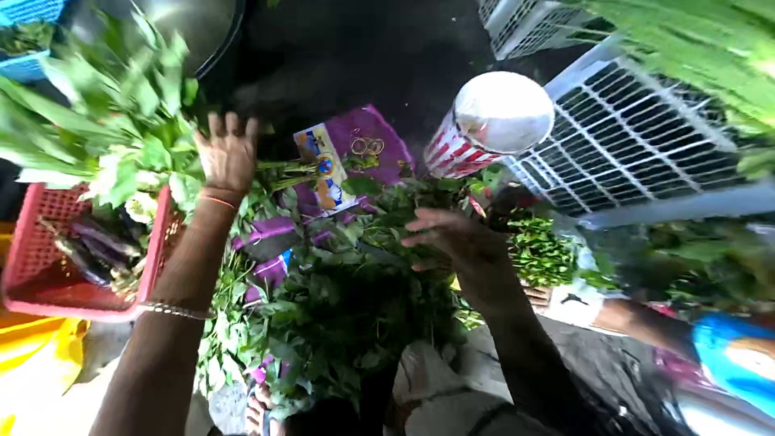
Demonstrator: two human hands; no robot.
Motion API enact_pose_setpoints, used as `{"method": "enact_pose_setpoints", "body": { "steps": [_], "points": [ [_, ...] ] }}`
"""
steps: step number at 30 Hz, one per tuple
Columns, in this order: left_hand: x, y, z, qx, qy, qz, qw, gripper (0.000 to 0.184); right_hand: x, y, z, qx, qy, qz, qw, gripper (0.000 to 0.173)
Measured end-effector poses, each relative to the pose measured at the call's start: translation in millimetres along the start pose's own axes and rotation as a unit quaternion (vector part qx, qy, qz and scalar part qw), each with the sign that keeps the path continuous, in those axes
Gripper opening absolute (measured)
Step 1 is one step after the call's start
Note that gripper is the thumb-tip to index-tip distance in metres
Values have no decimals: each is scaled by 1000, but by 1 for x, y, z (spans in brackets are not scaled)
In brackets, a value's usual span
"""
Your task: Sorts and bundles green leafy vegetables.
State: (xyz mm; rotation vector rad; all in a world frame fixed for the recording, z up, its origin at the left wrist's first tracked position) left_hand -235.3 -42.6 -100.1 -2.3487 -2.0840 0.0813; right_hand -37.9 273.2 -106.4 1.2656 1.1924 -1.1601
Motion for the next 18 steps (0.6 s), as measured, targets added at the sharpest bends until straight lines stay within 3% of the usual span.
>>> {"method": "enact_pose_setpoints", "body": {
  "steps": [2, 5, 6, 8, 11, 13, 16, 18],
  "points": [
    [15, -7, 60, -47, 53, 14, 997, 45, 9, -4, -8, 33, 26, 21, 999, 34],
    [17, 2, 171, -48, 154, 11, 987, 46, 10, -5, -15, 107, 28, 59, 992, 32],
    [18, 3, 194, -54, 195, -5, 979, 45, 9, -6, -19, 121, 35, 54, 991, 32],
    [20, 0, 202, -110, 199, -34, 973, 50, 6, -9, -23, 136, 35, 32, 990, 31],
    [21, -17, 166, -253, 183, -33, 949, 64, -6, -11, -23, 145, 44, 24, 988, 30],
    [16, -25, 125, -287, 211, 31, 934, 63, -17, -10, -26, 123, 109, -17, 986, 32],
    [-17, -22, 32, -199, 331, 161, 908, 38, -54, -3, -48, 141, 123, -68, 980, 37],
    [-51, -13, -46, -142, 472, 185, 851, 35, -104, 16, -69, 175, 69, -107, 976, 30]
  ]
}}
Point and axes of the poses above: each hand's wrist, its own y-axis away from the middle knuckle, its own z-axis out of the palm, x = y × z, the point moved 3 cm from there along -y, towards the middle knuckle, and after that the axes turned 8 degrees about -z, right-handed, at the moved point
